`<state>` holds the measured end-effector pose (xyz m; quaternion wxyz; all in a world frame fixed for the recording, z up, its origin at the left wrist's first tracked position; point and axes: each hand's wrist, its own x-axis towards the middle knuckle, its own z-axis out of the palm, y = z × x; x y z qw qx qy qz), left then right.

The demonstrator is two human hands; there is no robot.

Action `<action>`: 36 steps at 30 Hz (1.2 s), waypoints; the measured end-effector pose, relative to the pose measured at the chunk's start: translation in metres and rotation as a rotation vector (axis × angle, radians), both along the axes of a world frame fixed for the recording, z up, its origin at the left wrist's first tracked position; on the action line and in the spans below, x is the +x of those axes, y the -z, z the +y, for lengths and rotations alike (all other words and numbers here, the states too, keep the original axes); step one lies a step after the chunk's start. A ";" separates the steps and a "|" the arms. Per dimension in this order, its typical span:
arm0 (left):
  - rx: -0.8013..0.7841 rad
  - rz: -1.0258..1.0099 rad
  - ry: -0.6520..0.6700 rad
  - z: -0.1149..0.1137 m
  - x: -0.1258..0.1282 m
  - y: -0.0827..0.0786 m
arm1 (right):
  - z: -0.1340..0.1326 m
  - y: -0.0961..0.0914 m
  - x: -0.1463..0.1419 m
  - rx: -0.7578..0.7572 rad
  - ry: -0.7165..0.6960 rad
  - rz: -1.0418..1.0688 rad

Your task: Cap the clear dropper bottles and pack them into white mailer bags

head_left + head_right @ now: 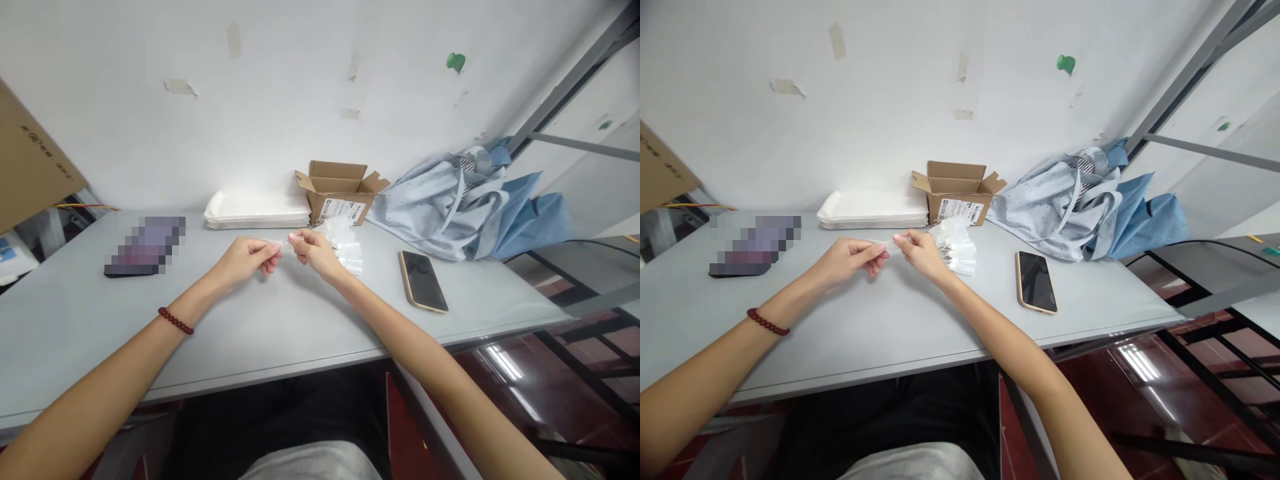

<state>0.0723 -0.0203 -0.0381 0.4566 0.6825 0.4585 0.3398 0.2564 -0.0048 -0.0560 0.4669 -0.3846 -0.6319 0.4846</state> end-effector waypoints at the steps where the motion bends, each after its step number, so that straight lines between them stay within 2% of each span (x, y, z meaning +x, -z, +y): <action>1: 0.074 0.040 -0.002 -0.001 0.000 0.001 | 0.000 0.000 0.000 -0.031 -0.012 0.017; 6: 0.553 0.335 0.002 -0.007 0.004 0.007 | -0.001 -0.002 0.000 -0.206 -0.047 0.094; 9: 0.661 0.359 -0.005 -0.008 0.006 0.008 | -0.002 -0.006 0.000 -0.261 -0.030 0.099; 11: 0.574 0.324 -0.011 -0.008 0.007 0.006 | -0.003 -0.010 0.000 -0.269 -0.004 0.103; 15: 0.091 0.084 0.036 -0.006 0.007 0.000 | -0.007 -0.015 -0.001 -0.243 -0.012 0.100; 17: -0.088 -0.049 0.044 -0.005 0.006 -0.002 | -0.008 -0.015 -0.001 -0.203 -0.013 0.068; 19: -0.187 -0.150 0.034 -0.005 0.005 -0.004 | -0.008 -0.014 0.000 -0.106 0.006 -0.023; 23: -0.300 -0.336 -0.021 -0.003 0.003 -0.006 | -0.006 -0.010 0.002 0.246 0.063 -0.261; 26: -0.335 -0.378 -0.045 -0.002 0.001 -0.006 | -0.005 -0.009 0.003 0.356 0.059 -0.341; 30: -0.271 -0.310 -0.017 -0.001 0.001 -0.003 | -0.006 -0.010 0.004 0.330 0.054 -0.371; 32: -0.151 -0.207 -0.011 -0.002 0.002 -0.001 | -0.006 -0.009 0.005 0.298 0.054 -0.358; 36: 0.230 0.125 -0.017 -0.004 0.003 -0.001 | -0.003 -0.005 0.004 0.208 0.040 -0.304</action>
